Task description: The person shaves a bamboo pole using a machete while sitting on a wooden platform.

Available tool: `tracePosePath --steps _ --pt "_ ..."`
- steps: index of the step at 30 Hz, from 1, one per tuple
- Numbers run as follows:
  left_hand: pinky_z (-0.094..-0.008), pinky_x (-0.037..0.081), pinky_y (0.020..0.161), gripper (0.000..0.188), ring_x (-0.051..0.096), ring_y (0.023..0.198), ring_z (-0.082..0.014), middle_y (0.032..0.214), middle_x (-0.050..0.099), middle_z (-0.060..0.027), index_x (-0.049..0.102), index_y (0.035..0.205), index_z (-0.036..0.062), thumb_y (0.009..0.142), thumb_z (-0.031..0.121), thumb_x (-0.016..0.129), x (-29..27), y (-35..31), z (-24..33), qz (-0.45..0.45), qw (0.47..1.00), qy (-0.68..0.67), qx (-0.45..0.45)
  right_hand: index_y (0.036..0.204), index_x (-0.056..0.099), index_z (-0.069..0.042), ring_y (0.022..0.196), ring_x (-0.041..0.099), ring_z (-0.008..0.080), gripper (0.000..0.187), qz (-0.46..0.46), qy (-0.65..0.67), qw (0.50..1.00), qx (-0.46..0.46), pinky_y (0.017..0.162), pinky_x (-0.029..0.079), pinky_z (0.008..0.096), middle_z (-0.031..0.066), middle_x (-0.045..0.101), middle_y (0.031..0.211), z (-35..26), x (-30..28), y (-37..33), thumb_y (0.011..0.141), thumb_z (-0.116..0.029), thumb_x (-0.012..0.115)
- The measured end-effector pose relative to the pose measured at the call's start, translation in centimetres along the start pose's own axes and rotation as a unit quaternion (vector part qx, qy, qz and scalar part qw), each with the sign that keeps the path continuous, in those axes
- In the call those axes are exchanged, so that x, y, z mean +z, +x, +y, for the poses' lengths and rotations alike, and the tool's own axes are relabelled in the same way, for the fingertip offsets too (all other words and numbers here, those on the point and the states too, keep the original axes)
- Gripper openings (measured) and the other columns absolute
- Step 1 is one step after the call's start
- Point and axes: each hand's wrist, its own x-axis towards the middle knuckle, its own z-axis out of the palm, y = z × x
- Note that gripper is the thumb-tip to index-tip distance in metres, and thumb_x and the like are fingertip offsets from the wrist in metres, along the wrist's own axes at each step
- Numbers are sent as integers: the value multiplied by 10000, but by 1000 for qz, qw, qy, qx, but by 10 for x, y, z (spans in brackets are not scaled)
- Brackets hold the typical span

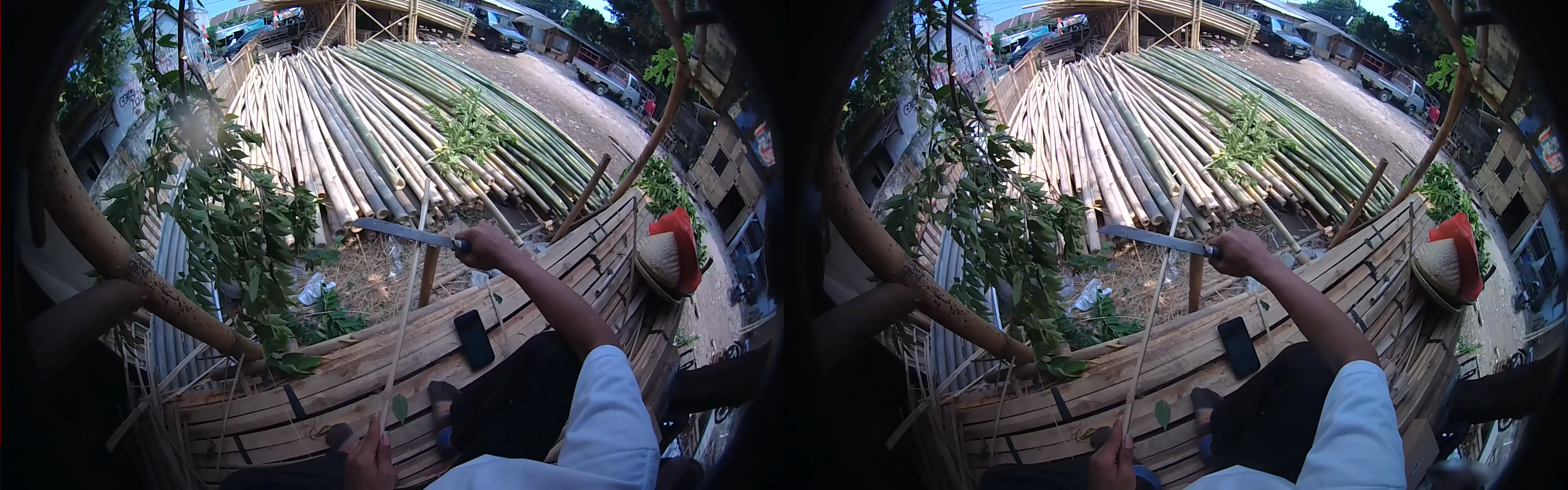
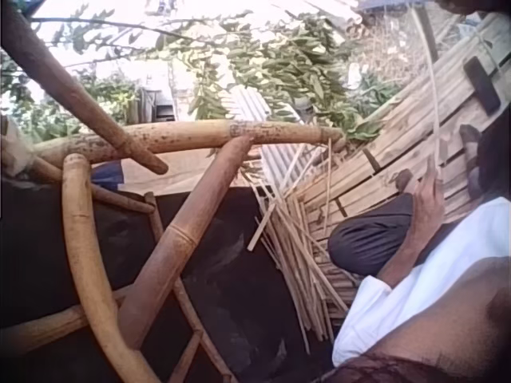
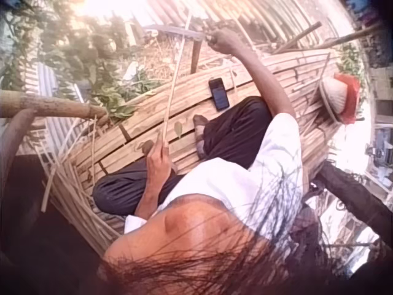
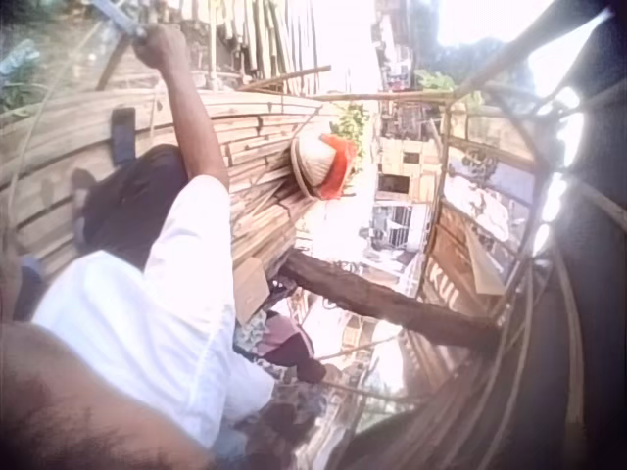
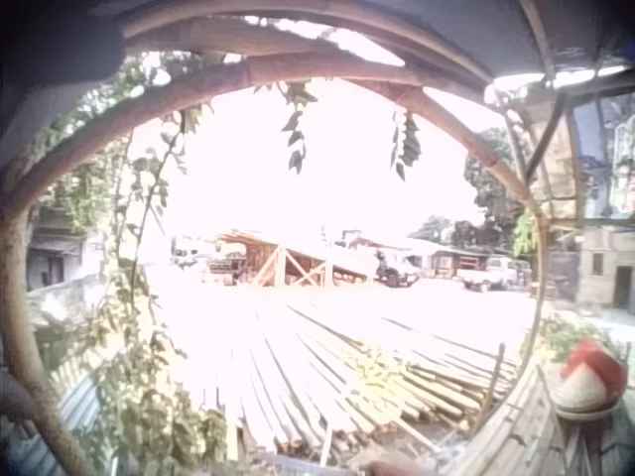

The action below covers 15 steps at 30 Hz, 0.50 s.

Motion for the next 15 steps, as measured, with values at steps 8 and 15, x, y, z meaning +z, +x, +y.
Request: tracePosePath --steps 8,15 --pt "-426 451 674 350 584 717 -406 807 602 -259 535 1274 -41 957 106 507 11 -5 -5 25 999 7 39 854 688 -93 799 659 371 223 -5 42 981 192 770 522 472 200 667 792 10 3 3 761 -291 643" --pt "-402 488 719 359 634 837 -367 914 624 -261 529 1278 -9 943 121 535 6 15 -16 21 999 28 -42 830 668 -97 742 647 377 175 -128 34 988 -83 686 505 482 169 650 725 -74 9 -7 762 -257 654"
